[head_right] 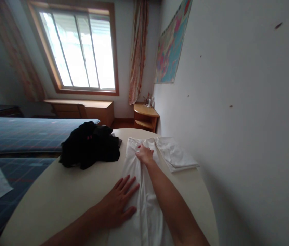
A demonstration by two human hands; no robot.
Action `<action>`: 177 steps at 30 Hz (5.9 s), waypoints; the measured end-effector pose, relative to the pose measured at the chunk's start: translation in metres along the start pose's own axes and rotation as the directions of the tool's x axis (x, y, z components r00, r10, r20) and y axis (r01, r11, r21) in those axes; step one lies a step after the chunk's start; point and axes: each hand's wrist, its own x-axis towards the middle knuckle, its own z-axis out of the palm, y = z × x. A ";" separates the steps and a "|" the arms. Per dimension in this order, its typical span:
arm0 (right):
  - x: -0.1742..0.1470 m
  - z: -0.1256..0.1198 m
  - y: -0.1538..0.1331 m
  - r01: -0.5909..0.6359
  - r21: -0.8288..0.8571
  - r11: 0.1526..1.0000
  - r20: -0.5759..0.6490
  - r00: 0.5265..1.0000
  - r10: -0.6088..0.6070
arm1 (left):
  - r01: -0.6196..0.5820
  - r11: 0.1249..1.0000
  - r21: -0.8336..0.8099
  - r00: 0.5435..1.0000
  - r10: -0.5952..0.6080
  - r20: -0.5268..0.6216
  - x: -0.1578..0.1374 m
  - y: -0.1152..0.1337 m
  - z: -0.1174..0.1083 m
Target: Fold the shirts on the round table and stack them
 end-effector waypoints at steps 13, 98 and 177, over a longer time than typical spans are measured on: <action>0.047 0.013 -0.008 0.061 -0.039 0.997 -0.088 0.994 -0.064 | -0.027 0.999 -0.041 1.000 0.026 -0.011 -0.001 -0.004 0.004; -0.141 -0.025 0.048 0.636 -0.333 0.696 0.021 0.743 -0.669 | -0.448 0.884 0.130 0.846 0.467 -0.259 0.007 0.005 0.004; -0.296 0.001 0.027 0.409 -0.066 0.910 0.061 0.912 -0.406 | -0.168 0.983 0.079 0.946 0.183 -0.266 -0.071 0.016 0.008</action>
